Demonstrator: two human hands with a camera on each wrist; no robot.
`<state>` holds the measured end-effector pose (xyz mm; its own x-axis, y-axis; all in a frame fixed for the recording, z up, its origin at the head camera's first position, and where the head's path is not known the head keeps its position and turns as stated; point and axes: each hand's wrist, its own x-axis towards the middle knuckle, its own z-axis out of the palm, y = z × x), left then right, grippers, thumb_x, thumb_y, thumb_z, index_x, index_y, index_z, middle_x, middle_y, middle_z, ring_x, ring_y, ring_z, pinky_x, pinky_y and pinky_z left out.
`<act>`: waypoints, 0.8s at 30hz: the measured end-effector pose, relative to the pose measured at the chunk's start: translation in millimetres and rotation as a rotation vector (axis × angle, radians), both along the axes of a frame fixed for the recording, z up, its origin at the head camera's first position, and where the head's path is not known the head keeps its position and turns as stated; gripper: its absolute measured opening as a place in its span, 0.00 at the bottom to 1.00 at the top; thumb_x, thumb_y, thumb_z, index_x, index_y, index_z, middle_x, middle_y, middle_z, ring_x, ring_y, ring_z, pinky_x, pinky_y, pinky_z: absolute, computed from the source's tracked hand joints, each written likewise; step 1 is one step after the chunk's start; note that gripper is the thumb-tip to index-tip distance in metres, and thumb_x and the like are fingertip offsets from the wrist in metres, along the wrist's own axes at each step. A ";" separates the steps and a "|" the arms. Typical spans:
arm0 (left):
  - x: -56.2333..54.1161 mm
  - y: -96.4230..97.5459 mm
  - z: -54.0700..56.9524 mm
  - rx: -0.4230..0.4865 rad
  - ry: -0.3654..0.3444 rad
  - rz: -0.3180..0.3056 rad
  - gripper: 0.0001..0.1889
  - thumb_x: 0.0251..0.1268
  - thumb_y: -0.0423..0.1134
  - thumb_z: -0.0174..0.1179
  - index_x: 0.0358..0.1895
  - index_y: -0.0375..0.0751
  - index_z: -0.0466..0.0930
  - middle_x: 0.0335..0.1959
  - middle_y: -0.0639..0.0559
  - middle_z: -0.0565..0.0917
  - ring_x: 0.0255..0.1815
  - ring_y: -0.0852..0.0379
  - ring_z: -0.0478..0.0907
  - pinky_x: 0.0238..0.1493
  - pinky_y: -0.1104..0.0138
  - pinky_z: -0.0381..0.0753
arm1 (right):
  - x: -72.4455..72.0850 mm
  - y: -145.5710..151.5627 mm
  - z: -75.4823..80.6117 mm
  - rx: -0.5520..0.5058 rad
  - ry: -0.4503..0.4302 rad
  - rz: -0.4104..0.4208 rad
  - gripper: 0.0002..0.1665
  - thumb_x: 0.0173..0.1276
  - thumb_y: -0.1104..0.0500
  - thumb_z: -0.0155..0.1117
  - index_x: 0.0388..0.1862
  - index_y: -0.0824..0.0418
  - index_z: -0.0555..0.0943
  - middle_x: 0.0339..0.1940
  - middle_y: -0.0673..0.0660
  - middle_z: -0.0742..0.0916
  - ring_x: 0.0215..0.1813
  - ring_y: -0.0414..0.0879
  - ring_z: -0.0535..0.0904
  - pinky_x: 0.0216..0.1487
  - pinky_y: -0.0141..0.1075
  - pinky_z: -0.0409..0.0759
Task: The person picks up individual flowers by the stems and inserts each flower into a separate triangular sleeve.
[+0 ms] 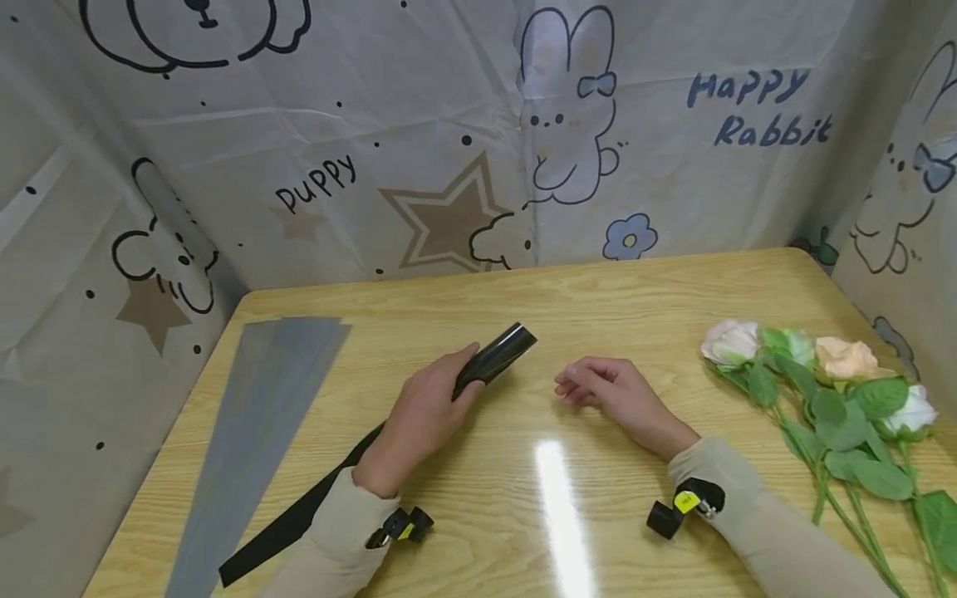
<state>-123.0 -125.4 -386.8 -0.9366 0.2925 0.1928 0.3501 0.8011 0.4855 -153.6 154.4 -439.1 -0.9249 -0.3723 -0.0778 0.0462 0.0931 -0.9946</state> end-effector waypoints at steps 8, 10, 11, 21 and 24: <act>5.6 23.6 -5.1 -0.002 0.025 -0.107 0.28 0.76 0.41 0.63 0.75 0.40 0.71 0.66 0.41 0.83 0.62 0.47 0.84 0.58 0.53 0.87 | 2.5 -0.5 -4.7 -0.045 -0.048 -0.009 0.30 0.85 0.47 0.50 0.55 0.76 0.82 0.43 0.54 0.91 0.44 0.43 0.90 0.53 0.34 0.89; 7.4 26.2 -4.7 -0.004 0.049 -0.130 0.28 0.75 0.41 0.63 0.75 0.41 0.71 0.65 0.41 0.84 0.61 0.48 0.85 0.58 0.54 0.87 | 2.1 -1.0 -4.0 -0.079 -0.069 -0.016 0.34 0.85 0.44 0.50 0.54 0.76 0.82 0.42 0.54 0.92 0.43 0.43 0.90 0.53 0.34 0.89; 8.4 27.0 -4.3 -0.005 0.057 -0.140 0.28 0.75 0.40 0.63 0.75 0.41 0.71 0.64 0.42 0.85 0.61 0.48 0.85 0.58 0.54 0.87 | 1.8 -1.0 -3.4 -0.096 -0.080 -0.020 0.35 0.84 0.42 0.49 0.54 0.76 0.81 0.40 0.53 0.92 0.42 0.42 0.90 0.52 0.34 0.90; 14.1 34.4 -8.9 -0.053 0.049 -0.224 0.27 0.75 0.40 0.63 0.75 0.45 0.71 0.65 0.46 0.84 0.63 0.51 0.84 0.61 0.56 0.87 | 2.6 0.7 0.0 -0.194 -0.127 -0.032 0.33 0.84 0.42 0.50 0.59 0.72 0.81 0.40 0.47 0.92 0.40 0.40 0.90 0.51 0.34 0.90; 15.5 34.8 -10.5 -0.068 0.049 -0.227 0.28 0.75 0.40 0.63 0.75 0.45 0.71 0.66 0.46 0.84 0.63 0.50 0.84 0.61 0.55 0.87 | 1.9 0.5 1.0 -0.231 -0.141 -0.039 0.27 0.84 0.44 0.51 0.53 0.66 0.84 0.41 0.46 0.91 0.41 0.39 0.89 0.50 0.34 0.90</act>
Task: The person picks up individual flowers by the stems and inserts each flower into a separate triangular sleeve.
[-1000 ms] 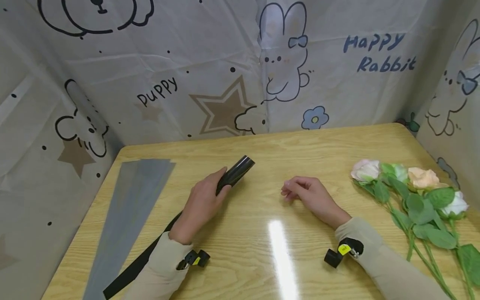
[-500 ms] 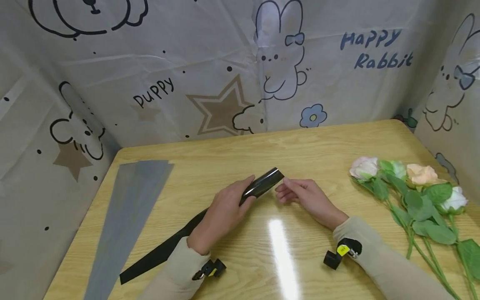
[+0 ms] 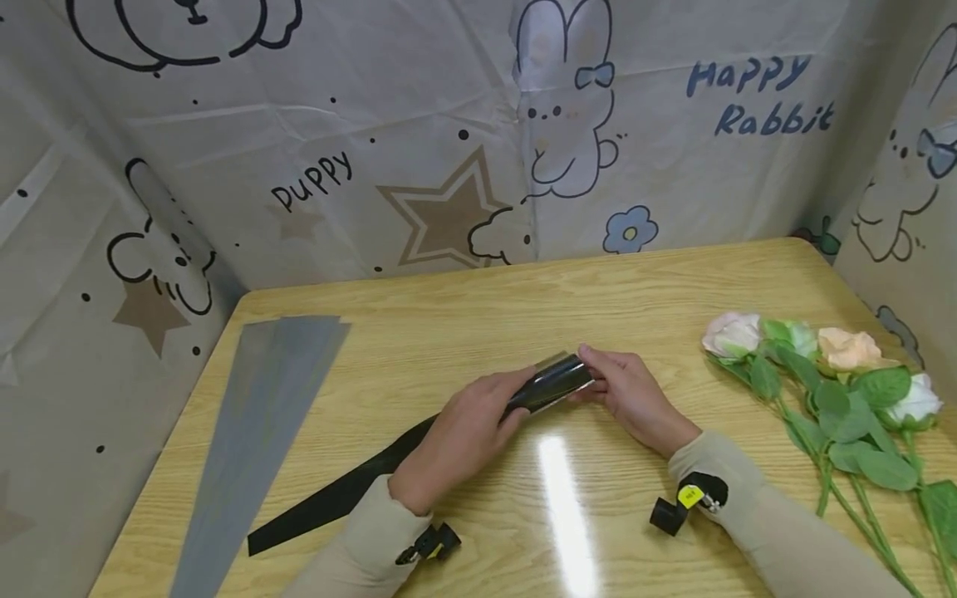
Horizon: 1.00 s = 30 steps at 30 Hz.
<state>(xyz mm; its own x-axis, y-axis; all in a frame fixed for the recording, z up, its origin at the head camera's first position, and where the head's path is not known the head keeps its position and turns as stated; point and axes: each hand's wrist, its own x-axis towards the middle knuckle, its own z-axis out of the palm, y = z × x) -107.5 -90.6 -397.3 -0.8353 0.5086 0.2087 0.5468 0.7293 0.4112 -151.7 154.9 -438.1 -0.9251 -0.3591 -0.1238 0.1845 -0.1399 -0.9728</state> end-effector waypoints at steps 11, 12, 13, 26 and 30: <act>2.6 4.4 -5.6 -0.031 -0.010 -0.049 0.27 0.74 0.43 0.64 0.74 0.46 0.72 0.66 0.47 0.84 0.65 0.50 0.83 0.65 0.57 0.85 | -0.7 3.4 -0.6 0.003 -0.045 -0.030 0.15 0.80 0.57 0.57 0.35 0.50 0.89 0.32 0.43 0.88 0.33 0.32 0.82 0.32 0.23 0.81; 2.7 5.2 -5.2 -0.038 -0.011 -0.046 0.27 0.74 0.45 0.64 0.74 0.47 0.73 0.66 0.48 0.84 0.65 0.50 0.83 0.65 0.58 0.85 | -1.1 3.8 -1.4 0.004 -0.043 -0.028 0.15 0.80 0.58 0.57 0.36 0.51 0.89 0.33 0.44 0.88 0.33 0.32 0.83 0.32 0.23 0.82; 2.2 6.6 -4.7 -0.044 -0.008 -0.043 0.27 0.74 0.47 0.64 0.73 0.47 0.73 0.66 0.48 0.84 0.66 0.50 0.83 0.65 0.58 0.85 | -1.5 4.3 -2.1 0.011 -0.044 -0.031 0.15 0.80 0.58 0.57 0.36 0.51 0.89 0.33 0.43 0.88 0.32 0.32 0.82 0.31 0.23 0.81; -26.9 43.0 -3.5 0.141 -0.066 0.121 0.12 0.76 0.48 0.61 0.41 0.44 0.86 0.31 0.54 0.88 0.29 0.62 0.81 0.31 0.71 0.78 | -4.4 5.2 -8.5 0.057 0.012 -0.055 0.13 0.79 0.57 0.60 0.36 0.49 0.89 0.29 0.41 0.86 0.25 0.30 0.73 0.21 0.22 0.67; -35.7 50.8 -10.4 0.181 -0.138 0.128 0.18 0.77 0.55 0.59 0.32 0.46 0.82 0.22 0.56 0.83 0.20 0.67 0.72 0.25 0.75 0.69 | -3.3 5.8 -8.3 0.072 0.026 -0.058 0.13 0.79 0.57 0.60 0.36 0.46 0.89 0.29 0.39 0.86 0.22 0.30 0.67 0.19 0.23 0.63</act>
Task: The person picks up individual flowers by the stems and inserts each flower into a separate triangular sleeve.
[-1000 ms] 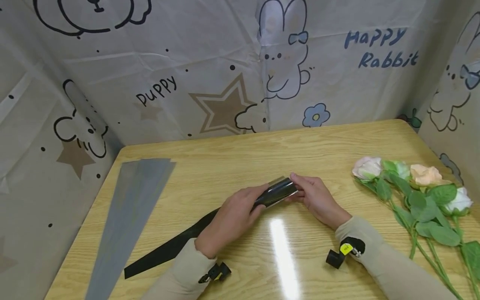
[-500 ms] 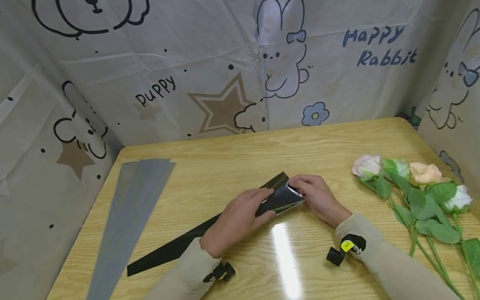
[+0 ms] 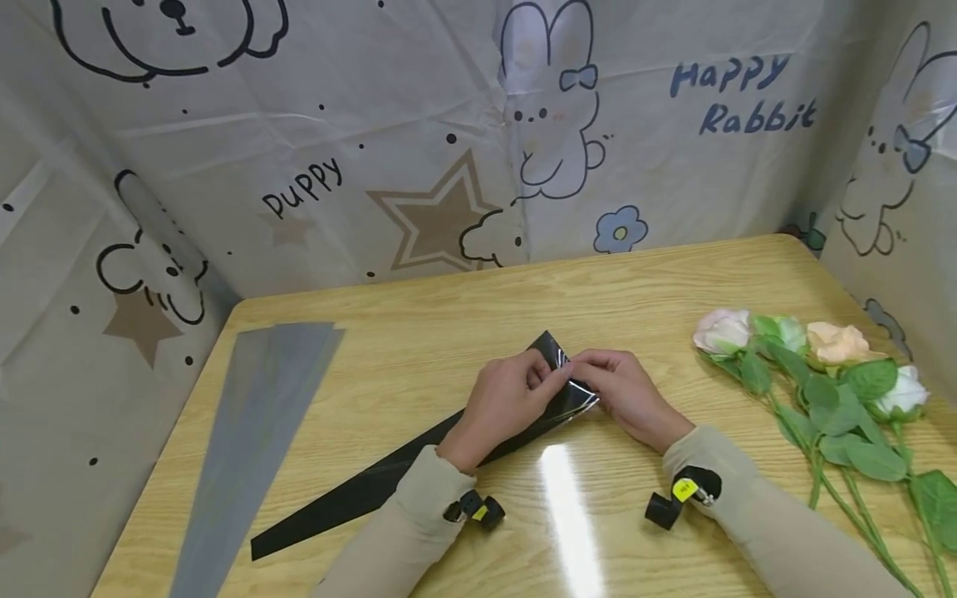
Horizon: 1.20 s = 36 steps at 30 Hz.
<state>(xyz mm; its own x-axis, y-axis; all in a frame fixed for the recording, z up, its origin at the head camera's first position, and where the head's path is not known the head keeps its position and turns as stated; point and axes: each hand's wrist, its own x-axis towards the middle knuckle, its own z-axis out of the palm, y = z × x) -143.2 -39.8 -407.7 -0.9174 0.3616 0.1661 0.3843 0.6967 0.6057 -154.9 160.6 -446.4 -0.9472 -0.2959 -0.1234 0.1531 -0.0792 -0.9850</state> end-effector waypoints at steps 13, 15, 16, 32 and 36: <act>-5.1 -0.2 -8.1 0.060 0.041 -0.002 0.27 0.65 0.57 0.70 0.59 0.43 0.83 0.48 0.50 0.88 0.40 0.57 0.86 0.41 0.67 0.85 | -1.9 0.2 1.7 0.019 0.023 0.023 0.11 0.79 0.56 0.61 0.36 0.50 0.87 0.31 0.42 0.84 0.26 0.33 0.69 0.22 0.25 0.65; -4.3 -0.6 -8.5 0.044 0.057 0.001 0.26 0.66 0.58 0.69 0.59 0.45 0.85 0.54 0.49 0.88 0.49 0.53 0.87 0.51 0.60 0.87 | -1.9 0.1 1.9 0.028 0.014 0.021 0.11 0.79 0.56 0.61 0.36 0.50 0.87 0.30 0.41 0.84 0.24 0.33 0.68 0.21 0.25 0.64; -4.0 -0.7 -8.8 0.036 0.066 0.002 0.26 0.67 0.59 0.68 0.60 0.45 0.85 0.57 0.48 0.87 0.54 0.51 0.87 0.56 0.56 0.86 | -1.8 0.1 1.9 0.032 0.009 0.019 0.11 0.79 0.56 0.61 0.36 0.50 0.87 0.29 0.41 0.83 0.24 0.33 0.68 0.21 0.25 0.64; 1.0 2.1 -11.6 0.114 0.089 -0.063 0.24 0.75 0.47 0.63 0.68 0.41 0.80 0.62 0.43 0.86 0.54 0.51 0.89 0.43 0.65 0.86 | -1.2 -0.2 2.0 0.057 0.001 0.020 0.10 0.79 0.54 0.61 0.38 0.51 0.87 0.25 0.40 0.79 0.24 0.33 0.67 0.21 0.27 0.63; 0.5 2.9 -11.4 0.128 0.094 -0.040 0.21 0.76 0.46 0.62 0.65 0.41 0.83 0.61 0.44 0.87 0.59 0.49 0.87 0.55 0.57 0.89 | -1.1 0.0 1.6 0.065 0.015 0.023 0.11 0.80 0.54 0.60 0.39 0.51 0.87 0.29 0.41 0.82 0.27 0.33 0.71 0.24 0.25 0.70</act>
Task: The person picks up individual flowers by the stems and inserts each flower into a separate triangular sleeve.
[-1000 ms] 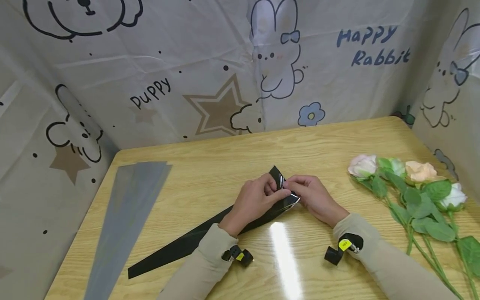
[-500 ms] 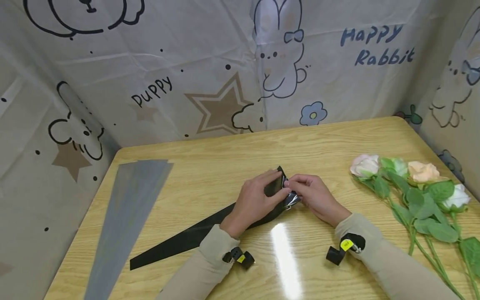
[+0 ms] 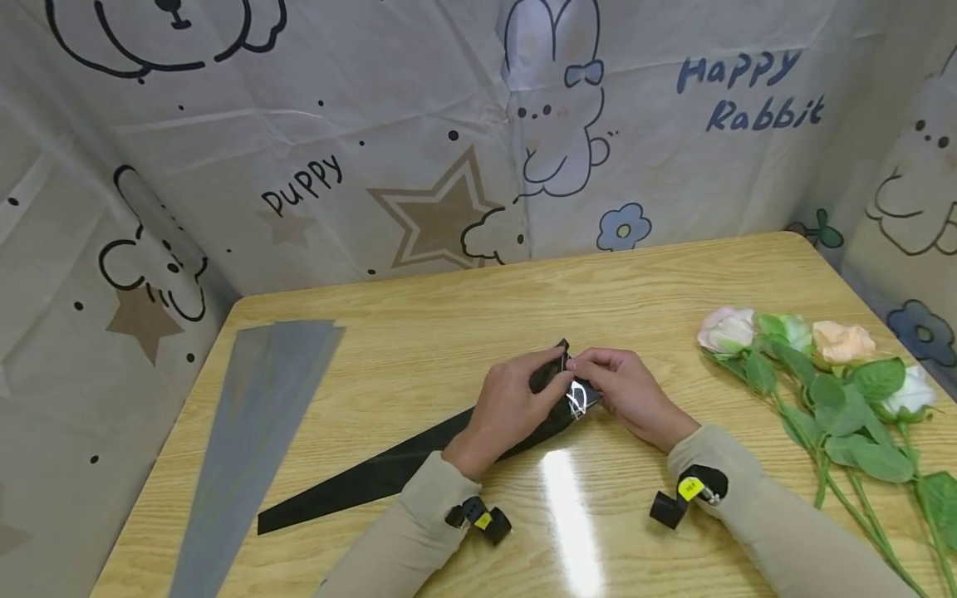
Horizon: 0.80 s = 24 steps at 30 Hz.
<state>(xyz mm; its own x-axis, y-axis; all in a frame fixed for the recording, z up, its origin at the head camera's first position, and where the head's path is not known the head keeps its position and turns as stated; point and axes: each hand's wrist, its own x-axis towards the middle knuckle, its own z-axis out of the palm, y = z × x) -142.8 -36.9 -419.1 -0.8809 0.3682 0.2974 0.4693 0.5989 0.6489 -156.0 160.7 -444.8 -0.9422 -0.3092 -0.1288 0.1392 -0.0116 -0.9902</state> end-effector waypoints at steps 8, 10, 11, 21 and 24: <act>-0.9 0.7 -0.5 0.002 0.000 0.036 0.18 0.74 0.47 0.64 0.59 0.43 0.87 0.53 0.48 0.91 0.58 0.52 0.88 0.59 0.58 0.88 | -0.2 0.5 -2.1 0.031 0.074 0.029 0.13 0.80 0.53 0.59 0.41 0.56 0.88 0.42 0.44 0.88 0.42 0.34 0.79 0.41 0.25 0.80; -0.4 0.3 -1.0 -0.001 -0.009 0.041 0.18 0.74 0.49 0.64 0.59 0.44 0.87 0.53 0.48 0.91 0.57 0.53 0.88 0.57 0.58 0.89 | 0.0 1.0 -2.3 0.042 0.067 0.022 0.13 0.80 0.52 0.59 0.40 0.55 0.88 0.35 0.43 0.86 0.34 0.34 0.76 0.33 0.25 0.77; -0.2 0.1 -1.3 -0.005 -0.017 0.041 0.19 0.74 0.50 0.64 0.60 0.44 0.87 0.54 0.49 0.91 0.57 0.53 0.88 0.57 0.58 0.88 | 0.2 1.3 -2.3 0.044 0.061 0.018 0.13 0.80 0.52 0.59 0.39 0.54 0.88 0.32 0.42 0.85 0.30 0.34 0.74 0.29 0.25 0.74; 0.6 -1.3 -1.5 0.044 -0.076 -0.032 0.19 0.74 0.45 0.63 0.63 0.44 0.84 0.62 0.45 0.87 0.65 0.49 0.84 0.66 0.55 0.84 | 0.0 2.5 0.5 -0.095 -0.016 0.043 0.14 0.81 0.54 0.58 0.41 0.60 0.86 0.32 0.43 0.86 0.30 0.31 0.77 0.27 0.22 0.75; 0.6 -0.8 -1.8 0.042 -0.058 -0.035 0.18 0.73 0.43 0.64 0.62 0.43 0.84 0.60 0.44 0.88 0.63 0.50 0.85 0.63 0.56 0.86 | -0.2 2.3 1.3 -0.119 -0.019 0.045 0.13 0.81 0.55 0.58 0.41 0.60 0.86 0.32 0.44 0.86 0.30 0.31 0.78 0.28 0.22 0.77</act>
